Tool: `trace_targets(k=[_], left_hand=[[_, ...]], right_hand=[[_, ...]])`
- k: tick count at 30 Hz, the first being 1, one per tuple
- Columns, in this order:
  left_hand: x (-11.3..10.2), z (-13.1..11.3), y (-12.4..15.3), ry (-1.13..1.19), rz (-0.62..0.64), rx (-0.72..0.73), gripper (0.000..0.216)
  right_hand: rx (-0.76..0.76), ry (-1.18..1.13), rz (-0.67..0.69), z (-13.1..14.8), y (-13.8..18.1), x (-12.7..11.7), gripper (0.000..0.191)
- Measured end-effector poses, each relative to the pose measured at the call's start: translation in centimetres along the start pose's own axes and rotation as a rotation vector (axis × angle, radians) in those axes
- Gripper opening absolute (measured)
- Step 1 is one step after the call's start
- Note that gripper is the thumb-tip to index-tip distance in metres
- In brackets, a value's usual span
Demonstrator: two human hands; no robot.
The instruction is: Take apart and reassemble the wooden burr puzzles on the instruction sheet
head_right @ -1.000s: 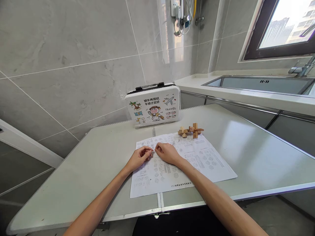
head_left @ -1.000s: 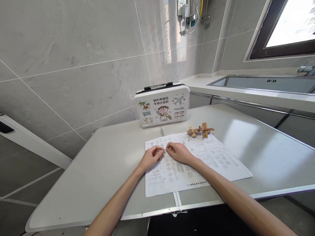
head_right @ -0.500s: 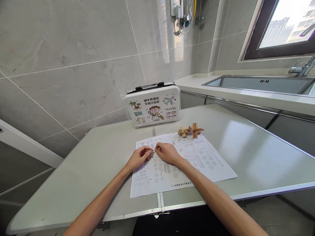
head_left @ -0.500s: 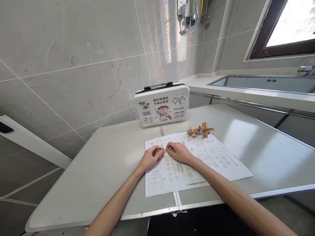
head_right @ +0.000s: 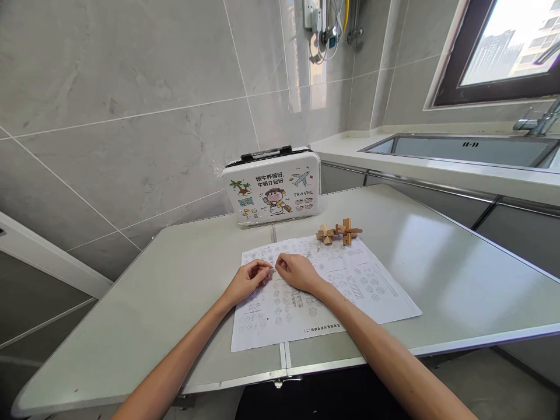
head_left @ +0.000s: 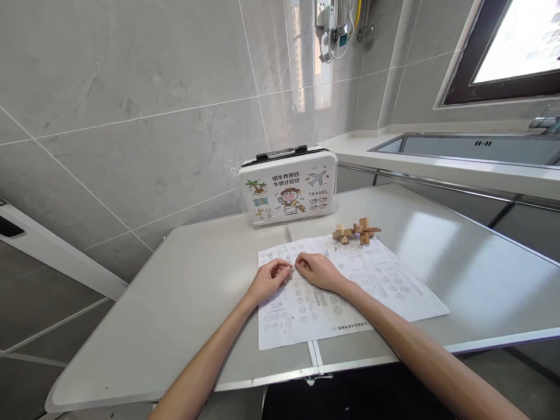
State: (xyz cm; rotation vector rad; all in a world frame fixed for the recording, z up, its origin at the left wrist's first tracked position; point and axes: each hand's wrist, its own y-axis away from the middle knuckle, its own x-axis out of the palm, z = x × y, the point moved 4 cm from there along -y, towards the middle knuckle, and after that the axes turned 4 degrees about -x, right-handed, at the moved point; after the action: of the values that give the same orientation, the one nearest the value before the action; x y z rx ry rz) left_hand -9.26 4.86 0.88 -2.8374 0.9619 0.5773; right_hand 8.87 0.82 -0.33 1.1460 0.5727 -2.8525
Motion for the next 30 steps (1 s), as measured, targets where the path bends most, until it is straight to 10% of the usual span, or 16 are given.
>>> trace_targets(k=[30], left_hand=[[0.04,-0.23,0.08,-0.014,0.014,-0.003,0.034]], right_hand=[[0.089,-0.234,-0.036,-0.31,-0.21,-0.56,0.021]])
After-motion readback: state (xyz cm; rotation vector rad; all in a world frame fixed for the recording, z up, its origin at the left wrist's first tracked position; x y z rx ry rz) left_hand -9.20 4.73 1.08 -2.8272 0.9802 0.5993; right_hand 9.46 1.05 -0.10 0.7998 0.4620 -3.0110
